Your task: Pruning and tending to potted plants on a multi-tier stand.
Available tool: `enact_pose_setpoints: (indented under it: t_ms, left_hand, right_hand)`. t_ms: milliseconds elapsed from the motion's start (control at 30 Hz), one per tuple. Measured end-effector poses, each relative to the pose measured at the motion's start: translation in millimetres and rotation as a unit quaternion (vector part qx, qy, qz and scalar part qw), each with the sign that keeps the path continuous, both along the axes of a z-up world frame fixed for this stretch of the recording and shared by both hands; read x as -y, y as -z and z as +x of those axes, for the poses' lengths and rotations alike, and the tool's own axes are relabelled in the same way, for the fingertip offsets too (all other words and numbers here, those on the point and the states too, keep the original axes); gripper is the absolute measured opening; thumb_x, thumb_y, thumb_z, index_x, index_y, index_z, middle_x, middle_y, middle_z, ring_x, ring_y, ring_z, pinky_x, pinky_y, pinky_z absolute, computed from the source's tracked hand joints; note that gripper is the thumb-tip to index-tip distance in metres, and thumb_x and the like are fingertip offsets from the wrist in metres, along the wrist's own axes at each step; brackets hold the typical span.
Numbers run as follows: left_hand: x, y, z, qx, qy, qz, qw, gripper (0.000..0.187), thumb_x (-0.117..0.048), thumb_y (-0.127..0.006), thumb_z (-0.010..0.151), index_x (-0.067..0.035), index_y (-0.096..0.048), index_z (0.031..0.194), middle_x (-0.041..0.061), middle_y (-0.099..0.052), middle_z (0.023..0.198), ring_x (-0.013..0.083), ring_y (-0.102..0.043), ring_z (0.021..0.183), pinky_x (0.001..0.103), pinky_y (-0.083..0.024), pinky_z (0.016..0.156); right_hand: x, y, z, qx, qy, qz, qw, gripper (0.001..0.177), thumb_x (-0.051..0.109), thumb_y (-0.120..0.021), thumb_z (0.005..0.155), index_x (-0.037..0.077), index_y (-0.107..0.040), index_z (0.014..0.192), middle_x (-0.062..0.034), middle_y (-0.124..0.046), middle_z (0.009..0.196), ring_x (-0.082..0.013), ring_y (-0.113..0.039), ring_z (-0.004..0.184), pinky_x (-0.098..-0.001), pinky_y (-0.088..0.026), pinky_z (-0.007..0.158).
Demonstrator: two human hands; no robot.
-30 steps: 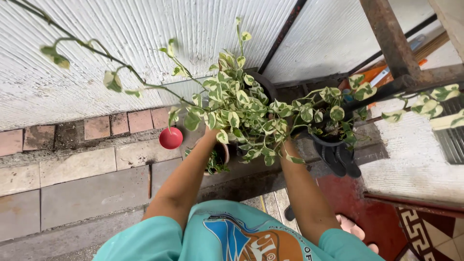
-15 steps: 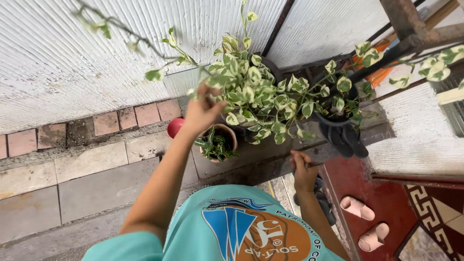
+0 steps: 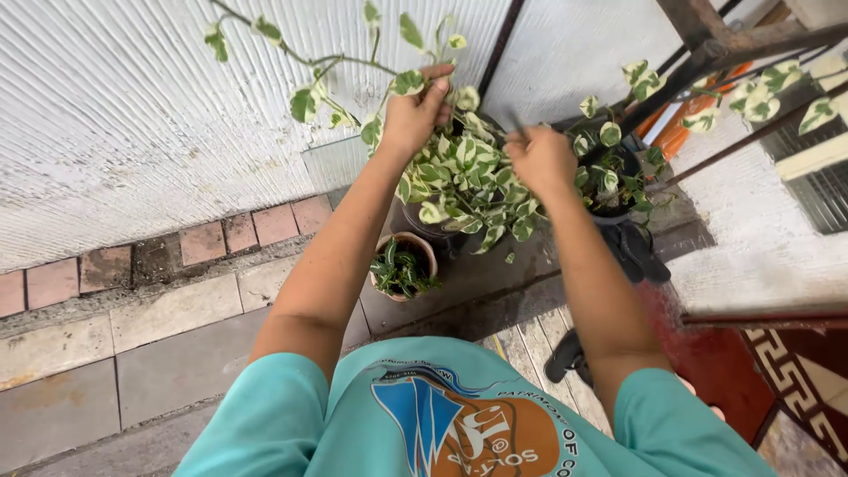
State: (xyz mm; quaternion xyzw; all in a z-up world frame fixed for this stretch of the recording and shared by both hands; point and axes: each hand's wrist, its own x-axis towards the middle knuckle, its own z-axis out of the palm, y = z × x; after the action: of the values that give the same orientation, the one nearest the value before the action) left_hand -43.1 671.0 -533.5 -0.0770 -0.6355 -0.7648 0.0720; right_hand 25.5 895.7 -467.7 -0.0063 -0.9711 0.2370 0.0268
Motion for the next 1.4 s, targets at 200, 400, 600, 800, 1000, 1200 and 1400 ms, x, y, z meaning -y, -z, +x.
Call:
enact_pose_setpoints:
  t_ms: [200, 400, 600, 800, 1000, 1200, 1400]
  left_hand:
    - [33, 46, 4, 0.081, -0.05, 0.085, 0.992, 0.022, -0.019, -0.06, 0.105, -0.004, -0.065, 0.121, 0.004, -0.072, 0.093, 0.013, -0.069, 0.071, 0.028, -0.061, 0.062]
    - [50, 55, 8, 0.073, -0.071, 0.092, 0.99, 0.025, -0.018, -0.059, 0.105, -0.008, -0.06, 0.128, 0.005, -0.074, 0.098, 0.0107, -0.067, 0.073, 0.027, -0.057, 0.064]
    - [91, 45, -10, 0.111, -0.19, 0.165, 0.961, 0.017, -0.016, -0.06, 0.103, -0.007, -0.063, 0.117, 0.012, -0.077, 0.093, 0.0139, -0.067, 0.064, 0.027, -0.058, 0.057]
    - [92, 41, -44, 0.111, -0.176, 0.215, 0.954, 0.02, -0.017, -0.063, 0.102, -0.006, -0.061, 0.119, 0.009, -0.074, 0.092, 0.0143, -0.069, 0.066, 0.029, -0.063, 0.06]
    - [96, 49, -75, 0.14, -0.222, 0.224, 0.939, 0.031, -0.017, -0.066, 0.099, -0.004, -0.061, 0.127, 0.011, -0.072, 0.102, 0.0178, -0.07, 0.076, 0.03, -0.062, 0.064]
    - [82, 71, -55, 0.179, -0.194, 0.267, 0.927, 0.06, -0.011, -0.065, 0.096, -0.01, -0.034, 0.147, 0.015, -0.065, 0.12, 0.024, -0.07, 0.098, 0.032, -0.062, 0.083]
    - [62, 84, -16, 0.255, -0.066, 0.192, 0.945, 0.054, -0.012, -0.067, 0.097, -0.003, -0.045, 0.146, 0.014, -0.066, 0.13, 0.0221, -0.071, 0.106, 0.03, -0.061, 0.087]
  right_hand:
    - [-40, -24, -80, -0.034, 0.016, -0.133, 0.99, 0.013, 0.02, -0.076, 0.094, 0.009, -0.077, 0.102, -0.0037, -0.074, 0.085, -0.0113, -0.067, 0.07, -0.0315, -0.053, 0.064]
    - [-39, -48, -83, -0.077, 0.009, -0.182, 0.98, 0.017, 0.02, -0.078, 0.093, 0.004, -0.074, 0.096, -0.0037, -0.069, 0.074, -0.0152, -0.064, 0.062, -0.0341, -0.05, 0.058]
    - [-65, -33, -55, -0.153, 0.037, -0.041, 0.987, 0.02, 0.023, -0.079, 0.092, 0.004, -0.076, 0.096, -0.0112, -0.072, 0.079, -0.0249, -0.07, 0.071, -0.0395, -0.054, 0.068]
    - [-76, -6, -7, -0.108, 0.072, 0.042, 0.991, 0.021, 0.024, -0.073, 0.091, 0.014, -0.078, 0.108, -0.0123, -0.073, 0.083, -0.0321, -0.071, 0.076, -0.0453, -0.054, 0.069]
    - [-103, 22, 37, -0.129, 0.089, 0.021, 0.987, 0.022, 0.019, -0.076, 0.091, 0.011, -0.079, 0.111, -0.0139, -0.073, 0.08, -0.0317, -0.07, 0.072, -0.0442, -0.055, 0.068]
    - [-138, 71, 45, -0.132, 0.073, -0.444, 0.883, 0.023, 0.003, -0.064, 0.102, 0.0, -0.065, 0.125, -0.009, -0.069, 0.099, -0.0154, -0.059, 0.059, -0.0386, -0.052, 0.052]
    - [-140, 53, 59, -0.2, -0.015, -0.521, 0.83, 0.013, 0.002, -0.061, 0.11, 0.001, -0.064, 0.123, -0.0133, -0.068, 0.106, -0.0163, -0.062, 0.067, -0.0389, -0.057, 0.059]
